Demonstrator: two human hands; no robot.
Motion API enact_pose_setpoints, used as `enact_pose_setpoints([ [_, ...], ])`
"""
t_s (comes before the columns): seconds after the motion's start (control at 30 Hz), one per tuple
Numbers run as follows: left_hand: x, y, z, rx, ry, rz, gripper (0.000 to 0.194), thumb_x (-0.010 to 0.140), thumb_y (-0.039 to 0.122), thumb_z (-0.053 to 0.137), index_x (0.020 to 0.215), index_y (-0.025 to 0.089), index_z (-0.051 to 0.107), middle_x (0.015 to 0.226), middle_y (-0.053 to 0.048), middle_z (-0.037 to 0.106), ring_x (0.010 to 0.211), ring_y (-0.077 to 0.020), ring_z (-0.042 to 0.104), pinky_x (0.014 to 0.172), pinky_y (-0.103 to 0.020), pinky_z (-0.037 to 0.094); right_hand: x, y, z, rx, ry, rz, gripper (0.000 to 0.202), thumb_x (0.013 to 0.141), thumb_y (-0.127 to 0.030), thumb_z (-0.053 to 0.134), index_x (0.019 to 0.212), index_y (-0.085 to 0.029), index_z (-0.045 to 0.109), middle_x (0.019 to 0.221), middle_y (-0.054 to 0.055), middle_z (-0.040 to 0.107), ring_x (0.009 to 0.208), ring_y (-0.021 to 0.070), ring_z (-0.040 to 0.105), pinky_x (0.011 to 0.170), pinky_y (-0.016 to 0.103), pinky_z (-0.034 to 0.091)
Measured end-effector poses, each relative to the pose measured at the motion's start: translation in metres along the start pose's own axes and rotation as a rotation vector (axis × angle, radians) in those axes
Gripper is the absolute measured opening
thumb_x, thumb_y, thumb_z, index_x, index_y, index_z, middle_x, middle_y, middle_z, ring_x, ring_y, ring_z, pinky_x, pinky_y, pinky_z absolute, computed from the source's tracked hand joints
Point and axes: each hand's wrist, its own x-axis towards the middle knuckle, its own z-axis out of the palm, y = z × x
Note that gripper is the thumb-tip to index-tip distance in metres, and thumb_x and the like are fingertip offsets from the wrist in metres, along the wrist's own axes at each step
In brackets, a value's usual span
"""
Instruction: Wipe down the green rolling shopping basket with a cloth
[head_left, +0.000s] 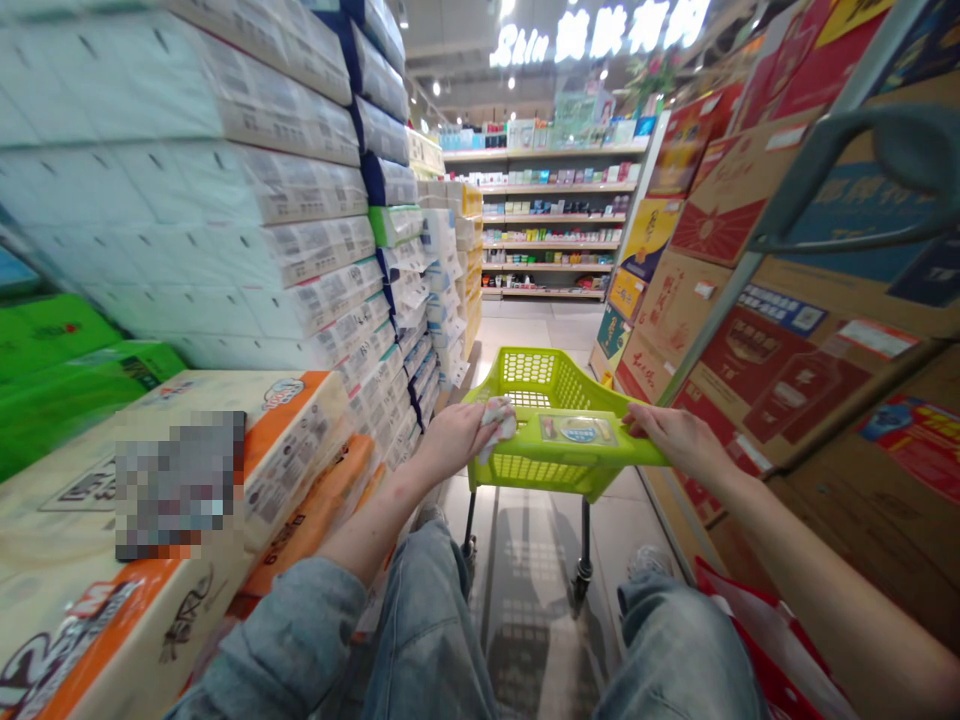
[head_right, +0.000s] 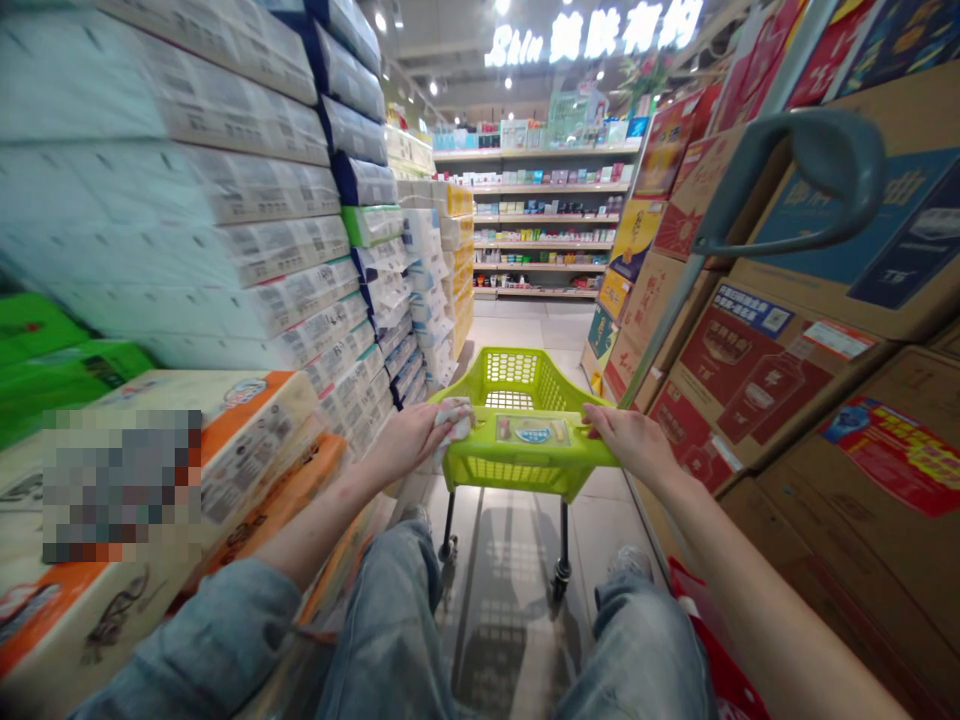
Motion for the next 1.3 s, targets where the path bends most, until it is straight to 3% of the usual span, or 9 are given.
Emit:
enact_pose_setpoints([
  [0.17,0.023,0.010,-0.007,0.077,-0.218,-0.070,0.047,0.095,0.045,0.022,0.116,0.026,0.059,0.098,-0.005,0.068,0.090,-0.0193,0.064,0.078,-0.030,0.046,-0.003,-0.045,0.004,-0.037,-0.134,0.107,0.067,0.091,-0.058,0.012,0.106,-0.024,0.067,0.107,0.009,0.068,0.103,0.0271,0.061,0.083,0.037,0.045],
  [0.27,0.037,0.014,-0.009,0.111,-0.410,-0.127,0.051,0.093,0.048,0.020,0.114,0.028,0.061,0.097,-0.005,0.070,0.089,-0.0212,0.065,0.072,-0.029,0.046,0.005,-0.050,0.004,-0.028,-0.240,0.130,0.064,0.090,-0.060,0.015,0.112,-0.026,0.065,0.114,0.009,0.065,0.107,0.0283,0.058,0.087,0.040,0.042],
  [0.37,0.048,0.016,-0.012,0.146,-0.586,-0.157,0.055,0.092,0.048,0.020,0.102,0.022,0.067,0.098,-0.008,0.070,0.089,-0.0230,0.064,0.070,-0.029,0.046,0.014,-0.050,0.003,-0.009,-0.327,0.148,0.066,0.090,-0.059,0.015,0.109,-0.022,0.066,0.115,0.012,0.065,0.107,0.0287,0.058,0.088,0.040,0.041],
  [0.47,0.051,0.019,-0.011,0.145,-0.638,-0.144,0.057,0.092,0.048,0.020,0.092,0.019,0.068,0.096,-0.009,0.070,0.086,-0.0229,0.064,0.067,-0.028,0.045,0.018,-0.053,0.001,-0.019,-0.339,0.200,0.068,0.089,-0.059,0.016,0.102,-0.019,0.070,0.108,0.014,0.066,0.103,0.0288,0.060,0.085,0.039,0.042],
  [0.7,0.027,0.033,-0.002,0.096,-0.251,-0.153,0.055,0.093,0.051,0.020,0.100,0.023,0.067,0.080,-0.005,0.070,0.073,-0.0203,0.065,0.062,-0.027,0.043,0.018,-0.042,0.001,-0.051,-0.232,0.166,0.070,0.087,-0.064,0.017,0.092,-0.021,0.072,0.100,0.011,0.069,0.095,0.0271,0.062,0.073,0.033,0.043],
  [0.9,0.002,0.037,0.007,-0.160,0.060,-0.002,0.044,0.096,0.037,0.023,0.117,0.021,0.058,0.099,-0.006,0.068,0.090,-0.0187,0.063,0.079,-0.031,0.047,0.020,-0.025,0.001,-0.038,-0.205,0.146,0.069,0.086,-0.065,0.020,0.089,-0.023,0.074,0.095,0.008,0.071,0.087,0.0244,0.064,0.065,0.029,0.042],
  [1.0,-0.011,0.037,0.013,-0.298,0.166,0.051,0.041,0.096,0.035,0.024,0.119,0.021,0.055,0.115,-0.008,0.063,0.105,-0.0206,0.058,0.090,-0.037,0.045,0.020,-0.020,0.000,-0.020,-0.212,0.160,0.067,0.085,-0.066,0.022,0.090,-0.025,0.074,0.092,0.007,0.072,0.087,0.0244,0.064,0.063,0.028,0.041],
  [1.13,-0.031,0.039,0.015,-0.431,0.233,0.062,0.038,0.095,0.035,0.028,0.121,0.020,0.051,0.118,-0.010,0.060,0.112,-0.0216,0.054,0.096,-0.041,0.044,0.020,-0.018,-0.002,-0.023,-0.228,0.173,0.065,0.085,-0.066,0.023,0.092,-0.026,0.074,0.095,0.006,0.071,0.088,0.0240,0.063,0.062,0.027,0.040],
  [1.3,-0.052,0.038,0.004,-0.440,0.360,-0.114,0.033,0.094,0.034,0.036,0.120,0.020,0.052,0.118,-0.010,0.059,0.110,-0.0212,0.055,0.093,-0.039,0.046,0.022,-0.015,-0.002,-0.023,-0.224,0.145,0.065,0.085,-0.065,0.024,0.091,-0.024,0.074,0.092,0.006,0.071,0.084,0.0237,0.063,0.060,0.027,0.039],
])
